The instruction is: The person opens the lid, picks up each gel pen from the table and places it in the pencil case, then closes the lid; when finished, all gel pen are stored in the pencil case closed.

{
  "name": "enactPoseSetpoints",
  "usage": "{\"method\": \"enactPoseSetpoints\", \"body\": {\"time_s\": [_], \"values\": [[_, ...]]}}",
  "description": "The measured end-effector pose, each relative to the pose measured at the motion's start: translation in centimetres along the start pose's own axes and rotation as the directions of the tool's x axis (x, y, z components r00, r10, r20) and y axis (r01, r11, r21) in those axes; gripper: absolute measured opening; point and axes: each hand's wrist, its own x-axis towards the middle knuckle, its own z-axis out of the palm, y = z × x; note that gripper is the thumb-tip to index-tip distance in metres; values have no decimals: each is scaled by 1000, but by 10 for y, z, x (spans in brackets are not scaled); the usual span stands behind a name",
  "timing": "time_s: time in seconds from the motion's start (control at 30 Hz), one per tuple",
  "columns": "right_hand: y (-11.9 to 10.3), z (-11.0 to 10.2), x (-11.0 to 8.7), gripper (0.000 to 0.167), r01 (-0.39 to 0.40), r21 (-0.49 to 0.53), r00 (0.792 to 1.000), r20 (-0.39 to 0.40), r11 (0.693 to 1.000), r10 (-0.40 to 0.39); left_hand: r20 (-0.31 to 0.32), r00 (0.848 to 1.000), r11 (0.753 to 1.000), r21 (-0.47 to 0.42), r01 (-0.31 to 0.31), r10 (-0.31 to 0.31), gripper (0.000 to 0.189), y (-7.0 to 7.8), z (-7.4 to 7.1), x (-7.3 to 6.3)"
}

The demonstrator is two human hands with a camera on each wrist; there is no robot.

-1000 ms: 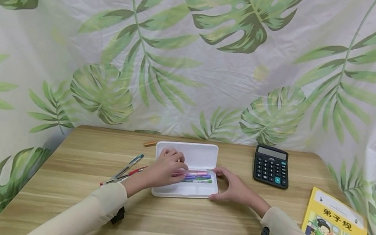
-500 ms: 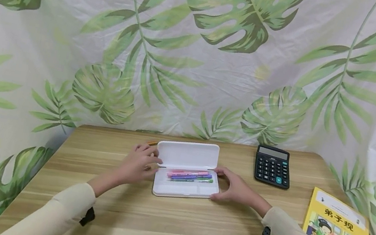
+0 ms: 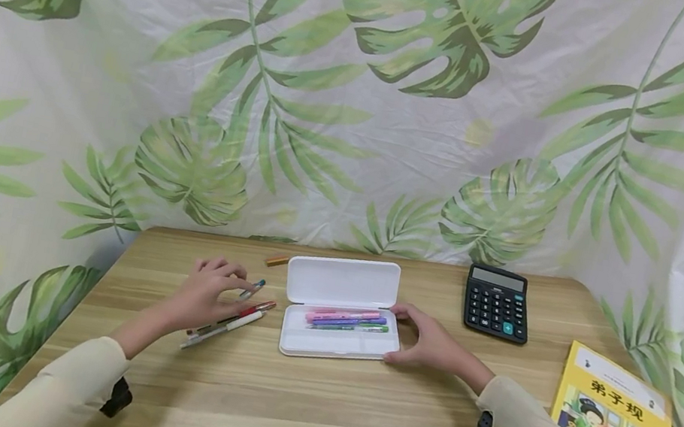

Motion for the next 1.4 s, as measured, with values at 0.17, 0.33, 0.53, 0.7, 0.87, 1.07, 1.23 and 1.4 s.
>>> {"method": "enactPoseSetpoints", "body": {"time_s": [0.17,0.33,0.53,0.7,0.87,1.07,1.23,1.4], "values": [[-1,0,0,86,-4,2,1000,3,1000,4,53,998,1000,-3,29,-29,25,-5,-2,-7],[-1,0,0,85,0,3,1000,5,1000,-1,112,992,999,-5,50,-49,27,-8,-2,-12],[0,0,1,84,3,11,1000,8,1000,-3,165,985,999,-8,52,-50,23,-8,4,-13],[-1,0,0,85,0,12,1000,9,1000,0,164,986,999,-19,38,-34,24,-6,6,-13],[-2,0,0,85,-2,8,1000,5,1000,2,161,987,1000,-8,21,-19,24,-5,6,-12],[-2,0,0,86,2,20,1000,2,1000,-2,167,986,1000,-17,20,-17,23,-5,4,-11],[-1,0,0,85,8,18,1000,1,1000,-8,190,981,999,-21,31,-27,25,-5,2,-11],[-1,0,0,84,10,8,1000,0,1000,-10,211,977,999,-35,34,-26,24,-7,2,-11]]}}
